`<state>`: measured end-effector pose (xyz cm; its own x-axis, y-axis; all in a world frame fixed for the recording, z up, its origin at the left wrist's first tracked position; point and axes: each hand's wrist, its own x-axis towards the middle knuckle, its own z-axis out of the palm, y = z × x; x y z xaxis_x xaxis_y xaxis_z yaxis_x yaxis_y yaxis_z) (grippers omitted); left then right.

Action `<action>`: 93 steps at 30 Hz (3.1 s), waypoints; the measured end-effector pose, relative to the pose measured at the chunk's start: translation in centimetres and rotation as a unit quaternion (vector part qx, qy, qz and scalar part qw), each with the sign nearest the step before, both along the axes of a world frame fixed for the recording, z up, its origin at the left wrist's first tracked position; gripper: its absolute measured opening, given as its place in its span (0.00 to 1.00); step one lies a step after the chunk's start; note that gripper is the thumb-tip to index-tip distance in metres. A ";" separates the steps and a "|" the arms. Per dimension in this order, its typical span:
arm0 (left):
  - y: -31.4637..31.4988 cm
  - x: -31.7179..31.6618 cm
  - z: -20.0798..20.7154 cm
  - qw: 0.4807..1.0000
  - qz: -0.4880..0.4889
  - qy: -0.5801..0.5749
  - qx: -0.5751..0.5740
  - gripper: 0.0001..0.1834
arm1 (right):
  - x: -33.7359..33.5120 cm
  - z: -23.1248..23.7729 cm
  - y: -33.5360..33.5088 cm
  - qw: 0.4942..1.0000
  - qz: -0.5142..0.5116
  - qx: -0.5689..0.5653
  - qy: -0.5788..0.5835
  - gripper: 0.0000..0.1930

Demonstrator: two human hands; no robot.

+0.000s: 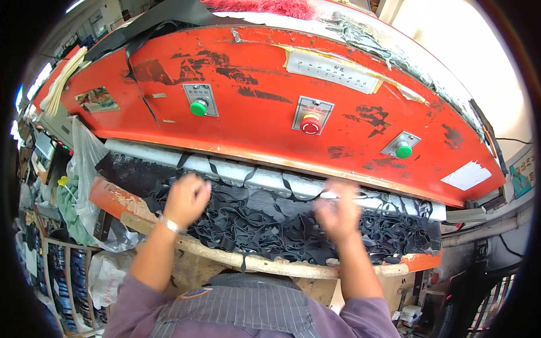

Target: Cutting shoe component shapes from leather sheets using a metal die and a hydraulic press.

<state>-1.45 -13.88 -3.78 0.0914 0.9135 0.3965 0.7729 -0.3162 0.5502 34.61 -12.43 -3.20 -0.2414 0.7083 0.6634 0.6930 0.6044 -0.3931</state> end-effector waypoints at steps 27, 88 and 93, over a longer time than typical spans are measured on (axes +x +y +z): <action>6.9 -0.2 -6.1 0.996 -0.042 0.043 -0.061 0.18 | -22.2 -2.9 22.0 0.826 0.368 0.077 -0.420 0.12; 5.1 -0.9 0.0 0.994 -0.050 -0.073 0.059 0.15 | -0.9 0.2 5.3 0.988 -0.097 0.110 0.047 0.20; -6.2 0.8 -7.0 0.984 -0.149 0.037 -0.095 0.09 | -9.7 -5.4 -8.2 0.911 0.192 -0.265 -0.253 0.27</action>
<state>-0.64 -20.07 -10.76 0.3892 0.8983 0.2040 0.7009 -0.4324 0.5672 24.89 -20.66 -8.57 -0.7184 0.6956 -0.0116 0.6442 0.6588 -0.3886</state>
